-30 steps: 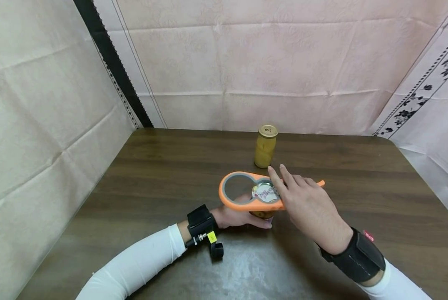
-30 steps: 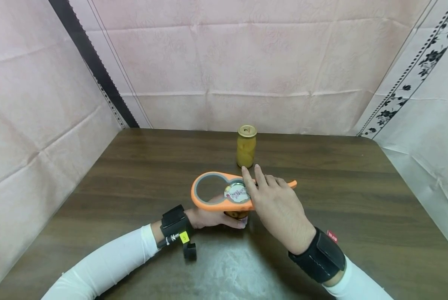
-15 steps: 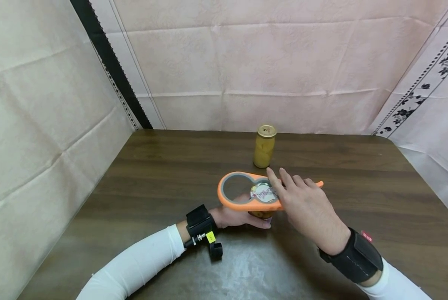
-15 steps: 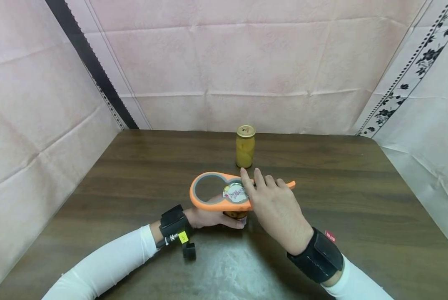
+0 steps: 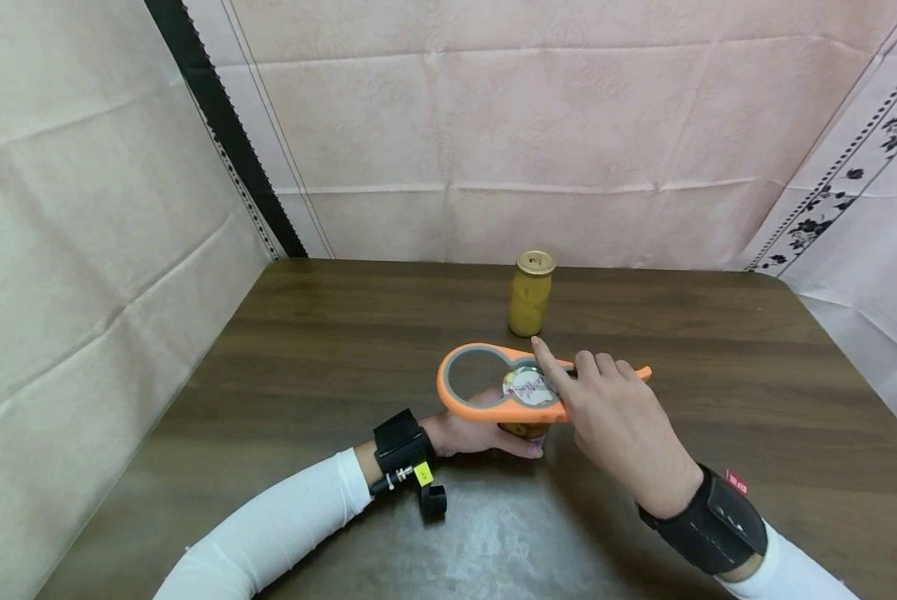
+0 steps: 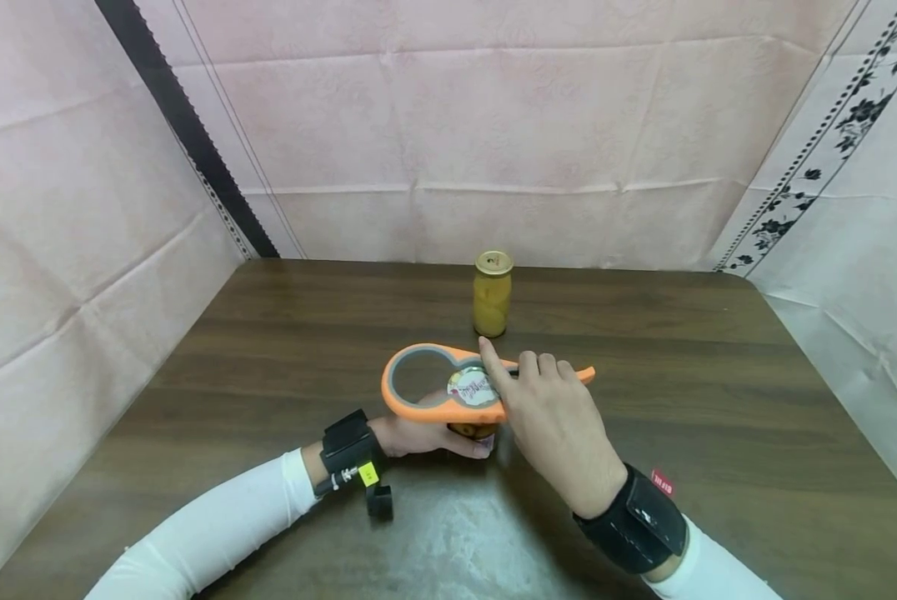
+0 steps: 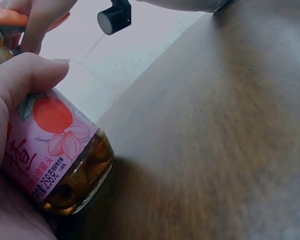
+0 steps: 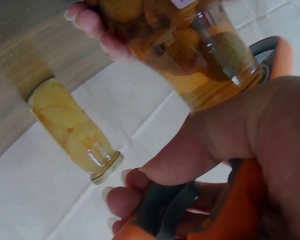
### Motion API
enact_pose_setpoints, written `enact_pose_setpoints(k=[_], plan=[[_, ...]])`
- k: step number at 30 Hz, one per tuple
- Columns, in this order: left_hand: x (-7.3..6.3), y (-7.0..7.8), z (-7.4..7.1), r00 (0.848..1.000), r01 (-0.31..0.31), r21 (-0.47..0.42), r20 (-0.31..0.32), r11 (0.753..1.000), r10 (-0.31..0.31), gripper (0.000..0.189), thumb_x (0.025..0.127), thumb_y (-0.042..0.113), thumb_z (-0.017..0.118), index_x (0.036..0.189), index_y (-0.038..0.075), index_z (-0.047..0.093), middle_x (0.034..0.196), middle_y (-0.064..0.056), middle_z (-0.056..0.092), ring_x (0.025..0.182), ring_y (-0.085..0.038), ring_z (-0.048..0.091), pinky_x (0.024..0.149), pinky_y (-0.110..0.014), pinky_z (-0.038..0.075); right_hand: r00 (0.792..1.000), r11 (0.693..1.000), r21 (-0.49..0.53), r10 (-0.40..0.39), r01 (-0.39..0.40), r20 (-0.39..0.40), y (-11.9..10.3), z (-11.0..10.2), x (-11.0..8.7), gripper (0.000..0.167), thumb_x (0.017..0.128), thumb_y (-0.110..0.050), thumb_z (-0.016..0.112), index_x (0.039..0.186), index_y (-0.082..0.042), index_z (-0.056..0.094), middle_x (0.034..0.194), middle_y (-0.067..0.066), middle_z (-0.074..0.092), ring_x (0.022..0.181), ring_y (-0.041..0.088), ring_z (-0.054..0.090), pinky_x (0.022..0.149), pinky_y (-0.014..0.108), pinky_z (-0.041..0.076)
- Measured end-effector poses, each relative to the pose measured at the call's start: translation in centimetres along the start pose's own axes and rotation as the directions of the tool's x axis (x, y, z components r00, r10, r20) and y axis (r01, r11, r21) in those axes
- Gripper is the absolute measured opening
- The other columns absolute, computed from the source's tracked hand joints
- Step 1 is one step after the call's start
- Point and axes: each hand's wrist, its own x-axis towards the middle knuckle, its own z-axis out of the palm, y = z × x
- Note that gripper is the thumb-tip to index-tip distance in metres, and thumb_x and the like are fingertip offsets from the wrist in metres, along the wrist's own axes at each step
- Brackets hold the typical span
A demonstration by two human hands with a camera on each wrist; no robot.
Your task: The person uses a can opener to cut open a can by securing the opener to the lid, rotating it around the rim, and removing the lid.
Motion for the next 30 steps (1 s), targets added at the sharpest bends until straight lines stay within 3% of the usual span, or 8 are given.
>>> enact_pose_setpoints(k=[4, 9, 14, 17, 20, 25, 28, 30], plan=[[0.25, 0.21, -0.06, 0.999, -0.034, -0.010, 0.031, 0.999, 0.034, 0.066, 0.089, 0.005, 0.076, 0.146, 0.022, 0.048, 0.115, 0.004, 0.057, 0.095, -0.009, 0.053, 0.084, -0.020, 0.047, 0.999, 1.000, -0.020, -0.007, 0.006, -0.035, -0.03, -0.36, -0.23, 0.080, 0.067, 0.003, 0.074, 0.144, -0.009, 0.055, 0.075, 0.013, 0.055, 0.063, 0.026, 0.050, 0.058, 0.034, 0.045], [0.19, 0.35, -0.10, 0.997, -0.052, -0.030, 0.060, 0.998, 0.054, 0.054, 0.091, 0.003, 0.074, 0.138, 0.015, 0.051, 0.095, -0.003, 0.054, 0.084, -0.014, 0.052, 0.077, -0.022, 0.046, 0.999, 1.000, -0.002, -0.020, 0.020, -0.035, 0.17, -0.51, -0.14, 0.076, 0.071, 0.003, 0.073, 0.144, -0.008, 0.056, 0.079, 0.011, 0.059, 0.068, 0.025, 0.054, 0.059, 0.033, 0.045], [-0.14, 0.21, 0.11, 0.999, -0.035, 0.014, 0.038, 0.999, 0.034, 0.062, 0.090, 0.006, 0.075, 0.144, 0.022, 0.049, 0.107, 0.001, 0.056, 0.091, -0.010, 0.054, 0.080, -0.021, 0.047, 1.000, 0.999, 0.028, -0.015, 0.015, -0.009, 0.40, -0.77, -0.40, 0.076, 0.069, -0.003, 0.076, 0.143, -0.007, 0.057, 0.081, 0.009, 0.061, 0.071, 0.024, 0.058, 0.059, 0.033, 0.045], [-0.29, 0.00, 0.26, 0.999, -0.032, 0.008, 0.036, 0.999, 0.031, 0.056, 0.090, 0.006, 0.076, 0.139, 0.018, 0.051, 0.107, 0.001, 0.056, 0.092, -0.010, 0.054, 0.081, -0.023, 0.048, 1.000, 1.000, 0.010, 0.001, -0.001, 0.018, 0.41, -0.84, -0.54, 0.072, 0.069, -0.011, 0.080, 0.138, -0.003, 0.060, 0.085, 0.010, 0.065, 0.071, 0.025, 0.062, 0.060, 0.035, 0.048], [-0.32, -0.09, 0.29, 0.999, -0.027, 0.006, 0.033, 1.000, 0.026, 0.053, 0.090, 0.006, 0.076, 0.136, 0.017, 0.052, 0.105, 0.001, 0.055, 0.094, -0.010, 0.053, 0.082, -0.023, 0.047, 1.000, 1.000, -0.015, 0.021, -0.021, -0.002, 0.33, -0.81, -0.56, 0.058, 0.068, -0.016, 0.081, 0.121, 0.002, 0.065, 0.081, 0.010, 0.064, 0.065, 0.026, 0.061, 0.055, 0.034, 0.046], [-0.35, 0.00, 0.26, 1.000, -0.014, 0.010, -0.010, 1.000, 0.014, 0.069, 0.087, 0.009, 0.080, 0.145, 0.026, 0.048, 0.129, 0.007, 0.058, 0.109, -0.008, 0.054, 0.099, -0.024, 0.048, 0.997, 0.998, -0.019, 0.050, -0.051, -0.050, 0.19, -0.65, -0.38, 0.038, 0.064, -0.012, 0.077, 0.094, -0.001, 0.056, 0.067, 0.005, 0.049, 0.054, 0.023, 0.050, 0.049, 0.030, 0.034], [-0.33, 0.06, 0.32, 0.999, -0.019, 0.019, -0.043, 1.000, 0.020, 0.077, 0.085, 0.009, 0.082, 0.148, 0.029, 0.045, 0.144, 0.009, 0.055, 0.123, -0.006, 0.053, 0.111, -0.028, 0.043, 0.998, 0.998, -0.018, 0.060, -0.060, -0.028, 0.16, -0.55, -0.38, 0.040, 0.063, -0.011, 0.075, 0.097, -0.002, 0.057, 0.066, 0.005, 0.047, 0.054, 0.022, 0.050, 0.050, 0.029, 0.035], [-0.36, 0.15, 0.37, 0.998, -0.013, 0.015, -0.059, 1.000, 0.014, 0.078, 0.084, 0.008, 0.082, 0.149, 0.029, 0.044, 0.145, 0.007, 0.054, 0.125, -0.006, 0.052, 0.112, -0.028, 0.042, 0.998, 0.998, -0.012, 0.068, -0.068, -0.002, 0.16, -0.52, -0.42, 0.042, 0.063, -0.011, 0.074, 0.101, -0.002, 0.058, 0.065, 0.005, 0.048, 0.055, 0.022, 0.051, 0.051, 0.030, 0.037]])
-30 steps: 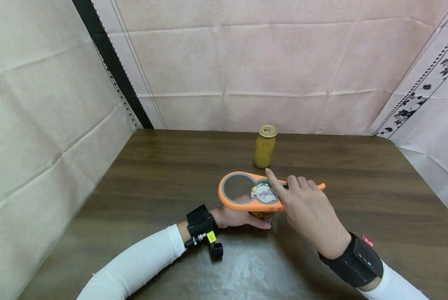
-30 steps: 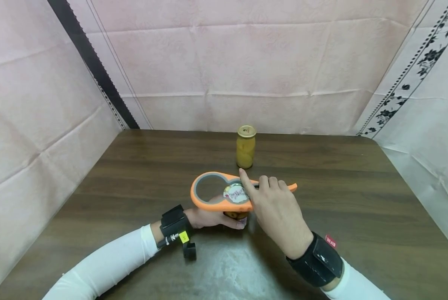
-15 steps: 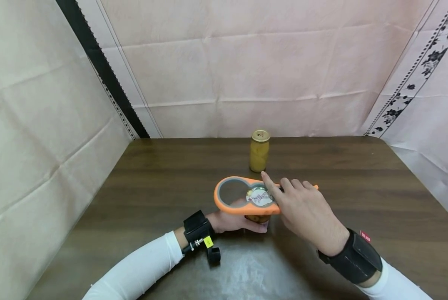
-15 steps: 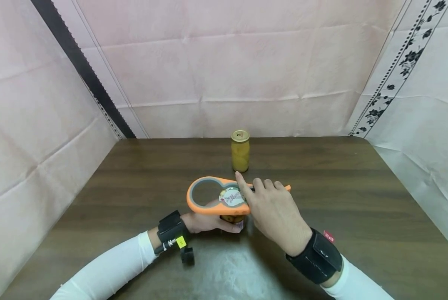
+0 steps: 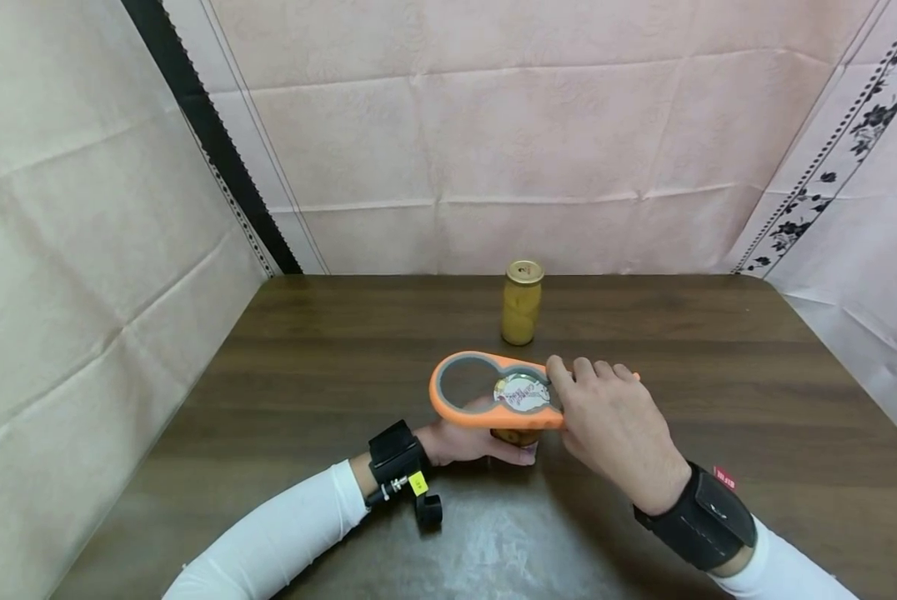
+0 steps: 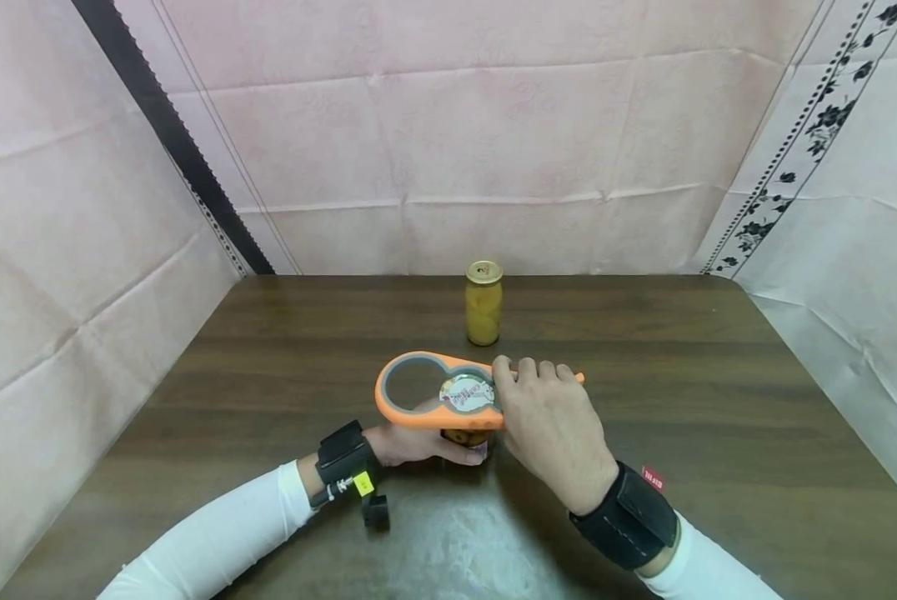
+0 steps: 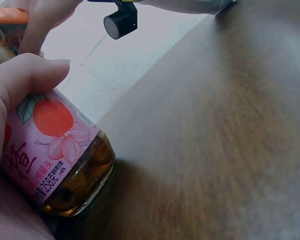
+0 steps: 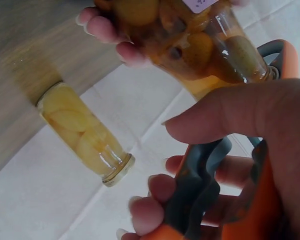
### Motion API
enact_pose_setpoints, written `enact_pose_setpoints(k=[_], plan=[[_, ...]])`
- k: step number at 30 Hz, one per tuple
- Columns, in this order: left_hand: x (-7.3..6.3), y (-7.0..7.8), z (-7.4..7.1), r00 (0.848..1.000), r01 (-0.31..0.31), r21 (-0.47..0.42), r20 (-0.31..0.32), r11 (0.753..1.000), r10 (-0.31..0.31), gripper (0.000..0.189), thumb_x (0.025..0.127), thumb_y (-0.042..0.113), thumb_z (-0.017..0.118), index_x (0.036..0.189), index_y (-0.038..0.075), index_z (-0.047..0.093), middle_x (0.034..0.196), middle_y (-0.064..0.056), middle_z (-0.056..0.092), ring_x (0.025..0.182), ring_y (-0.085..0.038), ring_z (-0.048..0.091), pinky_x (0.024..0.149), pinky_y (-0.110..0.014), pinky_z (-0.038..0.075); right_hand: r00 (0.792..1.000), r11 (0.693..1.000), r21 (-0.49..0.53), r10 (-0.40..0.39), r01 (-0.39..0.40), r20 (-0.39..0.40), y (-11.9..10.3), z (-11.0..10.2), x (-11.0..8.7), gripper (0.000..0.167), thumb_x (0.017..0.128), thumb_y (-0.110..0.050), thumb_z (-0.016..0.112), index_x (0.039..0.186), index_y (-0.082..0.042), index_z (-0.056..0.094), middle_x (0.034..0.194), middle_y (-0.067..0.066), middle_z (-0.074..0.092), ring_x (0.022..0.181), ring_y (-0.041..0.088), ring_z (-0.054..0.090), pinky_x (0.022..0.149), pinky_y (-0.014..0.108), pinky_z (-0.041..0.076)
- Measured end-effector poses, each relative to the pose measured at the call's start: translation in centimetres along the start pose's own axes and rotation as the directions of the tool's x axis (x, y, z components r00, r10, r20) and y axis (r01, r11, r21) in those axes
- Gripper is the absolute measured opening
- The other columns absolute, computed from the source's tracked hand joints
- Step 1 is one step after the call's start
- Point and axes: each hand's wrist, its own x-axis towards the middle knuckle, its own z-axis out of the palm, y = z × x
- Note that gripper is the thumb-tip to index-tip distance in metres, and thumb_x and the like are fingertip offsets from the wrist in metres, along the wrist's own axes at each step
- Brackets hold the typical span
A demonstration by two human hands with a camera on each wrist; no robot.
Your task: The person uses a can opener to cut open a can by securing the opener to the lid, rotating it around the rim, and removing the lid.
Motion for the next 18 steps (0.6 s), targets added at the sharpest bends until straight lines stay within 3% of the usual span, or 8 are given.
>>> enact_pose_setpoints(k=[5, 8, 11, 14, 15, 18], plan=[[-0.1, 0.6, 0.3, 0.999, 0.033, -0.024, -0.006, 0.999, -0.033, 0.073, 0.086, 0.005, 0.080, 0.148, 0.023, 0.046, 0.142, 0.002, 0.056, 0.119, -0.007, 0.054, 0.107, -0.026, 0.045, 0.999, 1.000, 0.022, 0.014, -0.015, 0.038, 0.0, 0.1, -0.2, 0.047, 0.063, -0.009, 0.072, 0.107, -0.001, 0.058, 0.064, 0.005, 0.047, 0.056, 0.022, 0.051, 0.053, 0.030, 0.037], [-0.3, 1.4, 0.6, 0.999, 0.043, -0.061, -0.022, 0.997, -0.045, 0.073, 0.086, 0.004, 0.078, 0.149, 0.021, 0.045, 0.142, 0.006, 0.056, 0.120, -0.002, 0.053, 0.106, -0.023, 0.045, 0.999, 1.000, 0.025, 0.017, -0.018, 0.037, -0.1, 0.1, -0.2, 0.047, 0.063, -0.007, 0.070, 0.107, -0.001, 0.059, 0.064, 0.005, 0.046, 0.055, 0.021, 0.049, 0.052, 0.029, 0.037], [-0.4, 2.5, 1.0, 0.999, 0.038, -0.206, -0.008, 0.978, -0.040, 0.067, 0.090, 0.000, 0.071, 0.148, 0.015, 0.043, 0.118, 0.004, 0.060, 0.093, -0.011, 0.058, 0.084, -0.026, 0.050, 0.999, 1.000, 0.019, 0.018, -0.019, 0.033, -0.1, 0.1, -0.2, 0.045, 0.063, -0.006, 0.068, 0.108, 0.000, 0.060, 0.063, 0.005, 0.046, 0.054, 0.021, 0.048, 0.051, 0.029, 0.037], [-0.5, 3.4, 1.5, 0.999, 0.031, -0.331, -0.005, 0.943, -0.034, 0.056, 0.092, -0.002, 0.067, 0.143, 0.008, 0.045, 0.097, 0.001, 0.054, 0.066, -0.020, 0.044, 0.063, -0.030, 0.040, 1.000, 1.000, 0.012, 0.015, -0.016, 0.024, -0.2, 0.1, -0.1, 0.044, 0.065, -0.005, 0.067, 0.108, 0.000, 0.061, 0.063, 0.006, 0.047, 0.054, 0.021, 0.049, 0.051, 0.030, 0.038], [-0.5, 3.6, 1.6, 1.000, 0.028, -0.368, -0.002, 0.929, -0.031, 0.053, 0.093, -0.003, 0.065, 0.141, 0.006, 0.045, 0.094, -0.001, 0.050, 0.062, -0.022, 0.037, 0.060, -0.031, 0.035, 1.000, 1.000, 0.010, 0.014, -0.014, 0.021, -0.2, 0.1, -0.1, 0.044, 0.065, -0.005, 0.067, 0.109, 0.001, 0.062, 0.063, 0.006, 0.047, 0.054, 0.021, 0.049, 0.051, 0.030, 0.039], [-0.5, 4.1, 2.0, 0.999, 0.016, -0.380, -0.041, 0.925, -0.034, 0.051, 0.091, -0.002, 0.066, 0.138, 0.005, 0.047, 0.097, 0.000, 0.054, 0.061, -0.023, 0.037, 0.058, -0.030, 0.034, 1.000, 1.000, 0.009, 0.011, -0.011, 0.008, -0.3, 0.2, -0.1, 0.044, 0.066, -0.003, 0.066, 0.110, 0.002, 0.062, 0.063, 0.006, 0.047, 0.053, 0.022, 0.049, 0.051, 0.031, 0.039]])
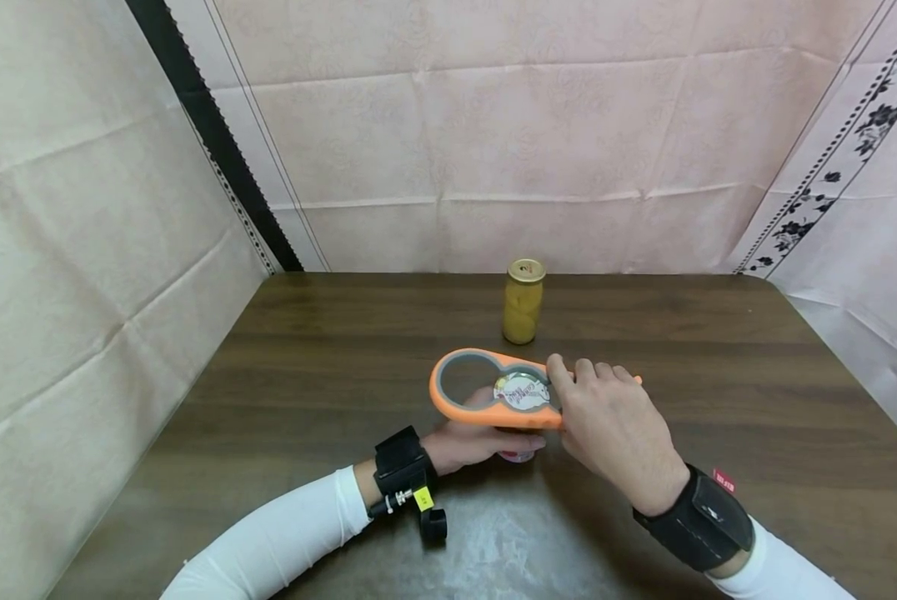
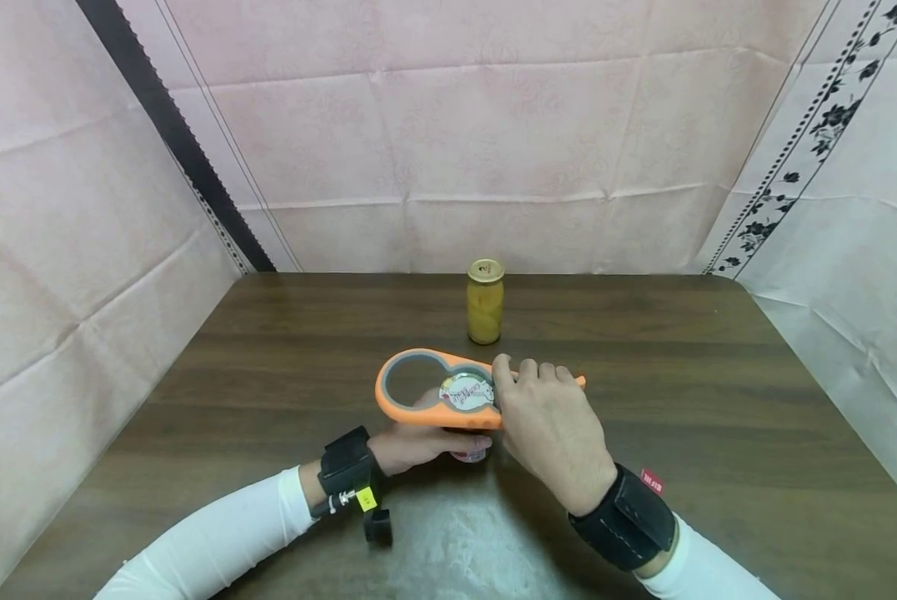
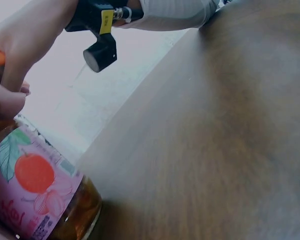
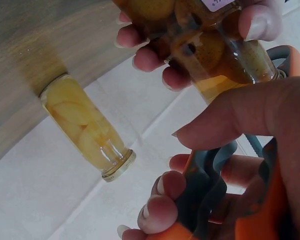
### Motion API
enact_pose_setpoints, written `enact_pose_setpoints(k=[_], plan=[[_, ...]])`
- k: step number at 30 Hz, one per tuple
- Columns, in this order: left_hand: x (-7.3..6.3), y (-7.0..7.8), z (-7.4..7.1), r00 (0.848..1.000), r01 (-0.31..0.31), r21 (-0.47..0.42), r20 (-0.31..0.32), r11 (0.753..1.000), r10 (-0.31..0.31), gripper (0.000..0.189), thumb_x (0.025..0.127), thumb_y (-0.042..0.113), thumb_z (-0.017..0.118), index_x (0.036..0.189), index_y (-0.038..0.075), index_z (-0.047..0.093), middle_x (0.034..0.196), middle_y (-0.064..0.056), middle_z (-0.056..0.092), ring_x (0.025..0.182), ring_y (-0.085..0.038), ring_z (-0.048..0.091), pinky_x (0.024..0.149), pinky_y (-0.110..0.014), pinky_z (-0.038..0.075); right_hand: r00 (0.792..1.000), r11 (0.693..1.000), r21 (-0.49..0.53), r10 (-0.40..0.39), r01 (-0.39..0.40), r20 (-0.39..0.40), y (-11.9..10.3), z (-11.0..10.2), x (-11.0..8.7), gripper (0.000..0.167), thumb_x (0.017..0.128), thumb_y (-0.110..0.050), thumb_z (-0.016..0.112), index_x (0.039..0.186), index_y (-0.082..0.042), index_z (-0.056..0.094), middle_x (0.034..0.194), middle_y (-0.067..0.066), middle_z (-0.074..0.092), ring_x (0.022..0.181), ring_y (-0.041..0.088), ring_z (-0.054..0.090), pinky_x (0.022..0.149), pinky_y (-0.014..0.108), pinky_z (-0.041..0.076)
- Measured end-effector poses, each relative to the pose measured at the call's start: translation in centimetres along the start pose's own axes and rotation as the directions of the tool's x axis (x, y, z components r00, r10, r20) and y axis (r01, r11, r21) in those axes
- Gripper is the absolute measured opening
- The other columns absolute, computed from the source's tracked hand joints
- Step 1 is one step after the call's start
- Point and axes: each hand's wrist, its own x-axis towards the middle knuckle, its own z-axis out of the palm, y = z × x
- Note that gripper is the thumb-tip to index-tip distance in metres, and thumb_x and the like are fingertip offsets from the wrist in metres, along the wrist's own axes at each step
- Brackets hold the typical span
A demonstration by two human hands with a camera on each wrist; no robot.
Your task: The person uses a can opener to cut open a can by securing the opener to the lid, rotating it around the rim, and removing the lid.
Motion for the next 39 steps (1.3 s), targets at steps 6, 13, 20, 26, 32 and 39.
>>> enact_pose_setpoints(k=[6, 13, 20, 26, 32, 39], plan=[[0.1, -0.2, 0.6, 0.998, -0.018, -0.009, -0.062, 1.000, 0.018, 0.049, 0.093, -0.001, 0.067, 0.138, 0.007, 0.050, 0.097, 0.001, 0.058, 0.063, -0.021, 0.041, 0.058, -0.029, 0.036, 1.000, 1.000, -0.010, 0.011, -0.011, 0.003, -0.2, -0.1, 0.0, 0.041, 0.069, -0.003, 0.066, 0.109, 0.003, 0.062, 0.062, 0.007, 0.048, 0.052, 0.021, 0.048, 0.051, 0.030, 0.038], [0.6, -1.9, 0.3, 0.993, -0.041, -0.020, -0.108, 0.999, 0.038, 0.033, 0.094, 0.003, 0.068, 0.123, 0.005, 0.055, 0.084, 0.001, 0.054, 0.056, -0.019, 0.035, 0.055, -0.028, 0.033, 1.000, 0.998, -0.057, 0.025, -0.024, 0.010, -0.8, -0.5, -0.1, 0.045, 0.068, -0.010, 0.072, 0.109, 0.005, 0.061, 0.064, 0.009, 0.051, 0.053, 0.023, 0.051, 0.050, 0.032, 0.042], [0.6, -2.3, 0.1, 0.987, -0.029, -0.056, -0.158, 0.998, 0.020, 0.038, 0.092, 0.001, 0.070, 0.127, 0.006, 0.055, 0.092, 0.000, 0.058, 0.055, -0.018, 0.037, 0.054, -0.029, 0.034, 0.999, 0.992, -0.119, 0.032, -0.033, -0.007, -1.5, -1.0, 0.0, 0.040, 0.073, -0.007, 0.067, 0.110, 0.008, 0.064, 0.066, 0.015, 0.058, 0.055, 0.026, 0.057, 0.054, 0.038, 0.051], [0.5, -2.3, 0.0, 0.975, -0.020, 0.023, -0.220, 1.000, 0.025, 0.036, 0.090, 0.002, 0.073, 0.124, 0.004, 0.059, 0.082, -0.001, 0.057, 0.055, -0.018, 0.042, 0.054, -0.028, 0.038, 0.998, 0.988, -0.147, 0.057, -0.053, 0.025, -2.1, -1.3, 0.3, 0.038, 0.079, -0.011, 0.068, 0.111, 0.010, 0.067, 0.071, 0.020, 0.065, 0.058, 0.030, 0.063, 0.057, 0.039, 0.055], [0.3, -2.7, -0.3, 0.956, 0.053, 0.076, -0.291, 0.996, -0.029, 0.039, 0.089, 0.005, 0.075, 0.126, 0.006, 0.061, 0.081, 0.002, 0.058, 0.060, -0.014, 0.049, 0.058, -0.026, 0.043, 0.995, 0.980, -0.184, 0.089, -0.080, 0.040, -2.8, -1.5, 0.4, 0.041, 0.082, -0.014, 0.068, 0.116, 0.009, 0.069, 0.072, 0.019, 0.066, 0.058, 0.029, 0.064, 0.055, 0.036, 0.054], [0.3, -2.8, -0.6, 0.938, 0.054, 0.144, -0.346, 0.988, -0.001, 0.056, 0.086, 0.003, 0.078, 0.137, 0.009, 0.057, 0.128, -0.007, 0.063, 0.103, -0.011, 0.059, 0.085, -0.025, 0.052, 0.992, 0.965, -0.244, 0.116, -0.100, 0.051, -3.7, -1.9, 0.6, 0.041, 0.085, -0.016, 0.070, 0.119, 0.008, 0.069, 0.067, 0.016, 0.062, 0.054, 0.028, 0.062, 0.052, 0.035, 0.052]])
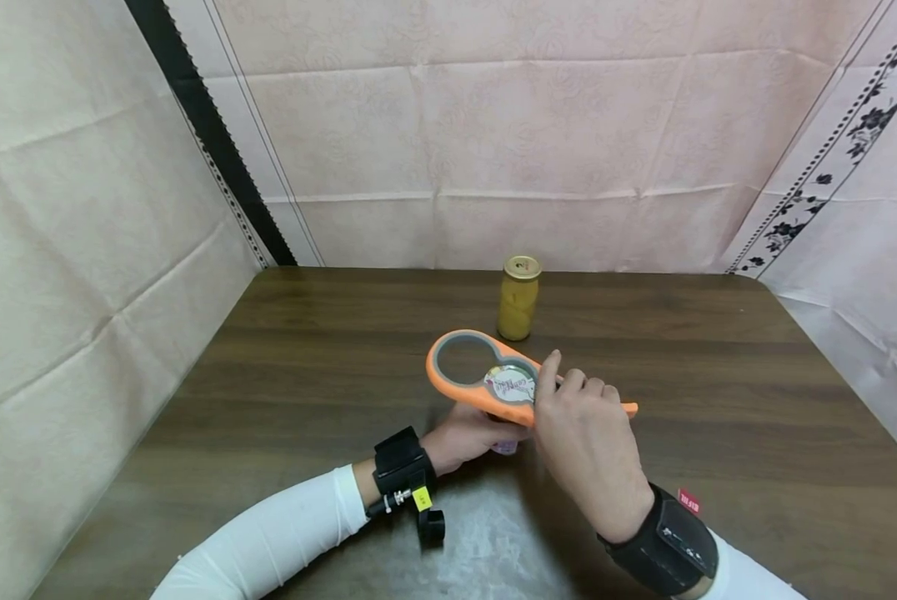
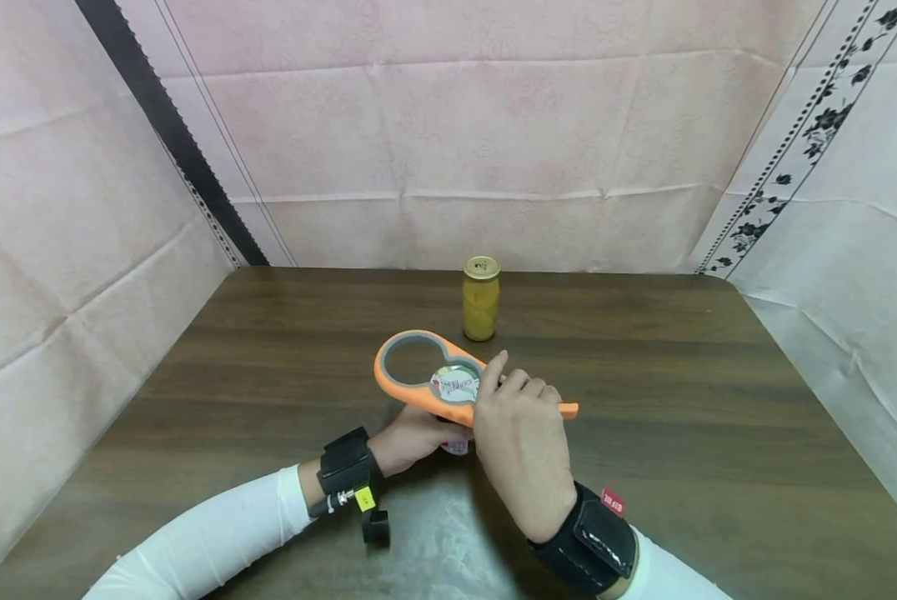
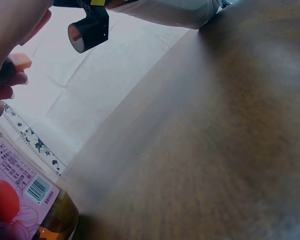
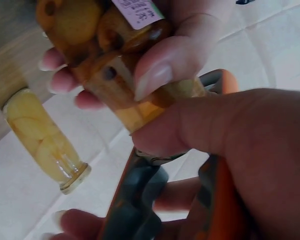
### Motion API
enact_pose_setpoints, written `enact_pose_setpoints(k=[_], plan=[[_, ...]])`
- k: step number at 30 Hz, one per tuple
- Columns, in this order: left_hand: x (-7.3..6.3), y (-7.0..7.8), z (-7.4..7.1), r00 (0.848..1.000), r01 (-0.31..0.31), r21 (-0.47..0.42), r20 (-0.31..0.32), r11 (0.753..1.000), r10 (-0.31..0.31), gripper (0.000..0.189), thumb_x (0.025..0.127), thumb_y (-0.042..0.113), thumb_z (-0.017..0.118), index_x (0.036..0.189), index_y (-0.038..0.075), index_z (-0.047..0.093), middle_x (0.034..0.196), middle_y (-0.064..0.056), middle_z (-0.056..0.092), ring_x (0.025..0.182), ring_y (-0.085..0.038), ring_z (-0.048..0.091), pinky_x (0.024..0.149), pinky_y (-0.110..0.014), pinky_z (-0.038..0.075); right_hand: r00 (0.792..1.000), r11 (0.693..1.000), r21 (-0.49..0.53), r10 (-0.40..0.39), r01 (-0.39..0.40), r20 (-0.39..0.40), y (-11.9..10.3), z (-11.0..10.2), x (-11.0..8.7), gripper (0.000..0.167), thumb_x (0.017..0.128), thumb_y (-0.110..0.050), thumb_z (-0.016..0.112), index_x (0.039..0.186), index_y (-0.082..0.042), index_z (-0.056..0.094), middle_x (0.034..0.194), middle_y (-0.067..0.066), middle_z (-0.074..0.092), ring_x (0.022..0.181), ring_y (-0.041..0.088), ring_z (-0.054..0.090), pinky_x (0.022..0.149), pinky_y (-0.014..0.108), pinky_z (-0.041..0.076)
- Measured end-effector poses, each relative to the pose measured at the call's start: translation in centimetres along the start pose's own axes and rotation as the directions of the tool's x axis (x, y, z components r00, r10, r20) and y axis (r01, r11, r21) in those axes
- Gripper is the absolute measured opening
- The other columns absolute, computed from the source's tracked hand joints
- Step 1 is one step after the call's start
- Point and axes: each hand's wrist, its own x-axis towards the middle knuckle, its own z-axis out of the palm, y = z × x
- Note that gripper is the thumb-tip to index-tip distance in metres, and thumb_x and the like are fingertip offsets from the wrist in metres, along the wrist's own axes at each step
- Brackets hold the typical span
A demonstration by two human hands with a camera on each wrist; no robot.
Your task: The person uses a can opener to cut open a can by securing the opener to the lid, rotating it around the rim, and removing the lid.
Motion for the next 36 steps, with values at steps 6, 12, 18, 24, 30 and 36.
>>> enact_pose_setpoints(k=[6, 12, 18, 24, 30, 36], plan=[[-0.1, -0.1, 0.0, 1.000, 0.025, -0.017, -0.017, 1.000, -0.025, 0.054, 0.086, -0.002, 0.075, 0.137, 0.005, 0.057, 0.131, -0.014, 0.063, 0.099, -0.010, 0.061, 0.081, -0.025, 0.053, 0.999, 0.999, -0.025, 0.028, -0.028, 0.021, -0.6, -0.5, 0.1, 0.037, 0.086, -0.014, 0.069, 0.116, 0.007, 0.069, 0.068, 0.018, 0.064, 0.054, 0.029, 0.063, 0.051, 0.036, 0.052], [-0.2, -0.3, -0.1, 0.998, 0.058, -0.047, -0.021, 0.997, -0.059, 0.054, 0.087, -0.003, 0.074, 0.138, 0.002, 0.056, 0.129, -0.017, 0.063, 0.086, -0.012, 0.062, 0.071, -0.026, 0.053, 0.997, 0.998, -0.023, 0.059, -0.058, 0.056, -1.0, -1.0, 0.3, 0.035, 0.088, -0.014, 0.069, 0.114, 0.008, 0.069, 0.072, 0.022, 0.068, 0.056, 0.030, 0.066, 0.051, 0.037, 0.054], [-0.3, -0.2, -0.3, 0.998, 0.046, -0.028, -0.039, 0.999, -0.047, 0.053, 0.086, -0.003, 0.075, 0.136, 0.001, 0.057, 0.130, -0.019, 0.063, 0.093, -0.009, 0.063, 0.074, -0.025, 0.054, 0.996, 0.997, -0.056, 0.061, -0.058, 0.063, -1.3, -1.3, 0.4, 0.038, 0.086, -0.020, 0.070, 0.112, 0.008, 0.070, 0.073, 0.021, 0.070, 0.054, 0.028, 0.065, 0.048, 0.035, 0.052], [-0.3, -0.1, -0.2, 0.997, 0.065, -0.035, -0.029, 0.997, -0.066, 0.051, 0.086, -0.004, 0.075, 0.134, 0.000, 0.058, 0.121, -0.014, 0.066, 0.083, -0.010, 0.063, 0.070, -0.026, 0.054, 0.998, 0.998, -0.036, 0.057, -0.056, 0.031, -1.1, -1.0, 0.3, 0.028, 0.084, -0.013, 0.067, 0.099, 0.010, 0.066, 0.066, 0.018, 0.063, 0.051, 0.028, 0.062, 0.047, 0.035, 0.050], [-0.1, 0.0, -0.3, 0.997, 0.074, -0.019, -0.009, 0.997, -0.074, 0.050, 0.085, -0.003, 0.075, 0.133, 0.000, 0.059, 0.120, -0.012, 0.066, 0.085, -0.010, 0.063, 0.073, -0.026, 0.055, 1.000, 0.999, -0.039, 0.027, -0.028, -0.005, -0.6, -0.6, 0.3, 0.022, 0.082, -0.004, 0.063, 0.069, -0.001, 0.045, 0.055, 0.005, 0.033, 0.042, 0.019, 0.047, 0.042, 0.029, 0.038], [0.1, 0.0, -0.2, 0.998, 0.052, 0.036, -0.033, 0.998, -0.050, 0.057, 0.083, -0.002, 0.078, 0.135, 0.003, 0.057, 0.130, -0.016, 0.062, 0.101, -0.009, 0.060, 0.083, -0.024, 0.053, 1.000, 1.000, -0.016, 0.007, -0.006, 0.025, -0.3, -0.4, 0.2, 0.020, 0.083, -0.005, 0.066, 0.072, 0.001, 0.050, 0.055, 0.006, 0.041, 0.045, 0.021, 0.052, 0.044, 0.030, 0.043]])
